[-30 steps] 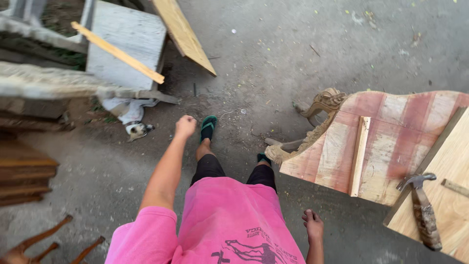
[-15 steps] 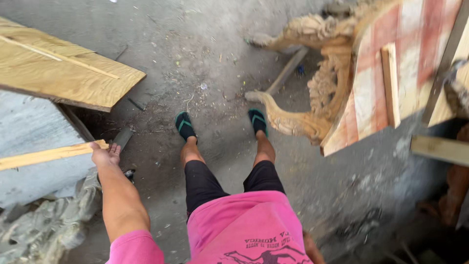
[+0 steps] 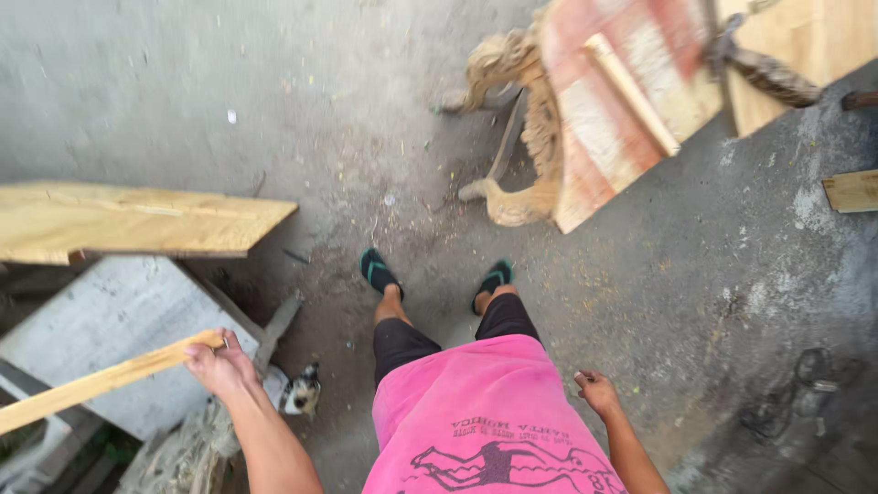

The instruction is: The person carries a wooden board and a knife, then picks up a hammer and a thin wooden strip and works on the strip with the hammer. They lay the strip across a wooden panel, align it, and fit additional wooden pieces against the panel on the workshop floor.

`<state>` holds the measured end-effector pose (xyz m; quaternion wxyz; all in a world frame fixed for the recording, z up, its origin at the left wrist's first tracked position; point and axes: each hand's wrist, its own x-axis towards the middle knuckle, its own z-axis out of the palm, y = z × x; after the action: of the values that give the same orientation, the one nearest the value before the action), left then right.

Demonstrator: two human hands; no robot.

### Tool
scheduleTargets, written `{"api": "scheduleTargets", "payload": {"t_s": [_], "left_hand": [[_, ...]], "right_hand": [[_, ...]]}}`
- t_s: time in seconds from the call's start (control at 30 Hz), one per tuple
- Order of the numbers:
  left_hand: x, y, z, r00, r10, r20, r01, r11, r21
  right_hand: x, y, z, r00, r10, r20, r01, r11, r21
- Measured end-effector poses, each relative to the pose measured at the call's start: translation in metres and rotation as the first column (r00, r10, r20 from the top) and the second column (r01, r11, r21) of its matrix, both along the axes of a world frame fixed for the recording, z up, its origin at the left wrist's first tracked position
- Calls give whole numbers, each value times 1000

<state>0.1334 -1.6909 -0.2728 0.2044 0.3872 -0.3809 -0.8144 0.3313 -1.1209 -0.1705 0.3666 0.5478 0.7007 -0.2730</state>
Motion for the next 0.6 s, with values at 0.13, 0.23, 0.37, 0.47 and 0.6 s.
{"api": "scheduleTargets", "payload": {"t_s": [0.13, 0.23, 0.37, 0.47, 0.6], "left_hand": [[1, 84, 47, 880, -474, -22, 454, 854, -254], [-18, 190, 72, 610, -791, -51, 736, 590, -332], [-5, 362, 104, 77, -997, -1, 976, 75, -205], [32, 501, 123, -279, -956, -89, 938, -252, -237], [123, 663, 143, -510, -799, -318, 859, -457, -231]], "right_hand": [[-21, 35, 14, 909, 172, -381, -83, 968, 239], [-36, 70, 28, 703, 78, -707, 93, 975, 200], [-35, 123, 54, 283, -396, -874, 174, 917, -359], [-19, 165, 93, 50, -361, -931, -1, 932, -362], [18, 224, 143, -195, -349, -916, -100, 937, -336]]}}
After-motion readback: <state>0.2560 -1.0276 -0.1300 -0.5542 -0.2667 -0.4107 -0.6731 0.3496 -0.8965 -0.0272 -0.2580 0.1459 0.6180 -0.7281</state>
